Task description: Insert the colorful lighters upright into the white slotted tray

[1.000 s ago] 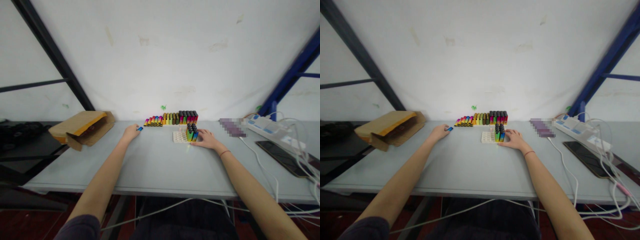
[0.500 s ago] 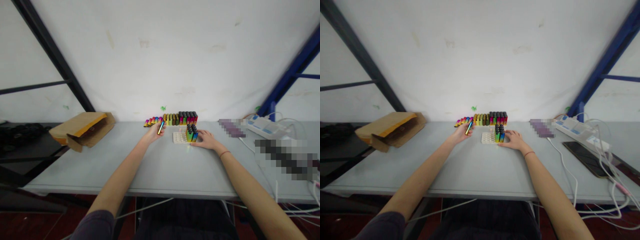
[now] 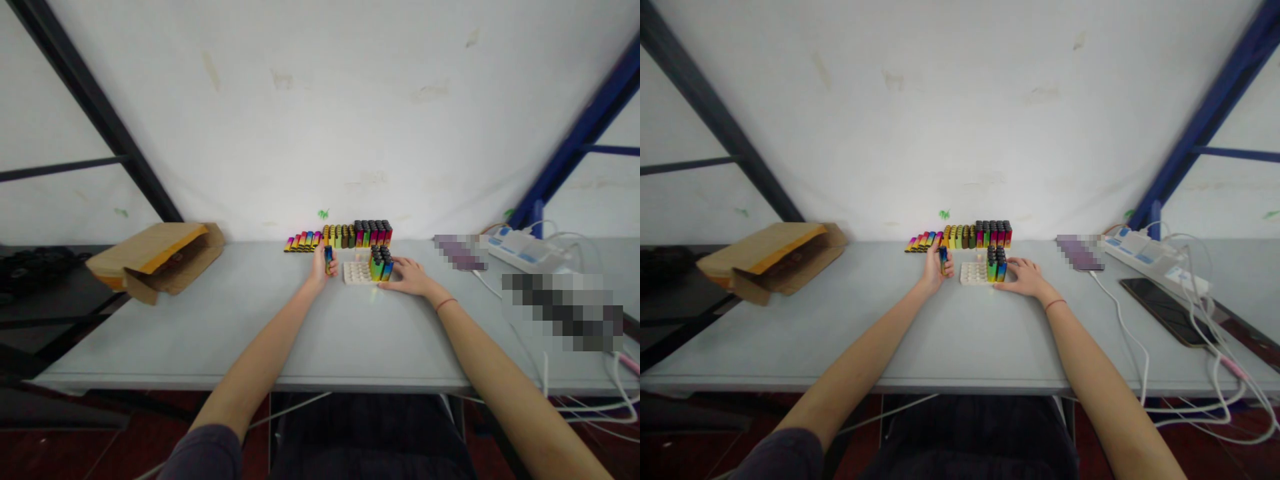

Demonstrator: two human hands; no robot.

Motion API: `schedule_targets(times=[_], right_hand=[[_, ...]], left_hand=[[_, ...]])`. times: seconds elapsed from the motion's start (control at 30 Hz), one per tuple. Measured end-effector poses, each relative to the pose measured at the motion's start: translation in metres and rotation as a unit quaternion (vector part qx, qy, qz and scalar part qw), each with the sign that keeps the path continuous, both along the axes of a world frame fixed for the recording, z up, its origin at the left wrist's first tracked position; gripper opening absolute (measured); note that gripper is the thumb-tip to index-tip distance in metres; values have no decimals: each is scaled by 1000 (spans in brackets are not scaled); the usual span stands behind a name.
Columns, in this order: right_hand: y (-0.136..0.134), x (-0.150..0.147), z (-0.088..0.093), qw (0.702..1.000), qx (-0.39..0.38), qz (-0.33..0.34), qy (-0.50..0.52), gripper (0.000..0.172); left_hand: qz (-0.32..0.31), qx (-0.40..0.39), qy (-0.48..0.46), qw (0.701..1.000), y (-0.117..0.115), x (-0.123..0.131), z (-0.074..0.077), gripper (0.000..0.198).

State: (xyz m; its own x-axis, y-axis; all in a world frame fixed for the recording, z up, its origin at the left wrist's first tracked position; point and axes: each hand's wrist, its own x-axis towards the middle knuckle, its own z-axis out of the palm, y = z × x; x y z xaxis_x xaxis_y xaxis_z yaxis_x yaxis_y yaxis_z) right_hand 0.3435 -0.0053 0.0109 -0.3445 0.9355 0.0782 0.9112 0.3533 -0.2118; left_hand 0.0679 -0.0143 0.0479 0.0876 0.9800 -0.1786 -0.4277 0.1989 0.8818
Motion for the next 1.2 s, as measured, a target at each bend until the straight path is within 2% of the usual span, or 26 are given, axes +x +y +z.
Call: schedule_targets(times=[0.1, 0.37, 0.63, 0.77, 0.97, 1.2], right_hand=[[0, 1, -1, 1000, 8, 0, -2, 82], [0, 1, 0, 1000, 6, 0, -1, 81], [-2, 0, 3, 1000, -4, -2, -7, 81], [-2, -1, 2, 1000, -3, -2, -6, 82], [0, 0, 0, 1000, 5, -1, 0, 82], [1, 1, -2, 1000, -1, 0, 2, 84]], left_hand=[[11, -13, 13, 1000, 0, 0, -3, 61], [37, -41, 28, 998, -1, 4, -6, 47], [58, -25, 22, 998, -2, 4, -6, 50], [51, -30, 27, 998, -2, 4, -6, 56], [45, -46, 24, 998, -1, 4, -5, 51], [51, -20, 16, 998, 2, 2, -10, 52]])
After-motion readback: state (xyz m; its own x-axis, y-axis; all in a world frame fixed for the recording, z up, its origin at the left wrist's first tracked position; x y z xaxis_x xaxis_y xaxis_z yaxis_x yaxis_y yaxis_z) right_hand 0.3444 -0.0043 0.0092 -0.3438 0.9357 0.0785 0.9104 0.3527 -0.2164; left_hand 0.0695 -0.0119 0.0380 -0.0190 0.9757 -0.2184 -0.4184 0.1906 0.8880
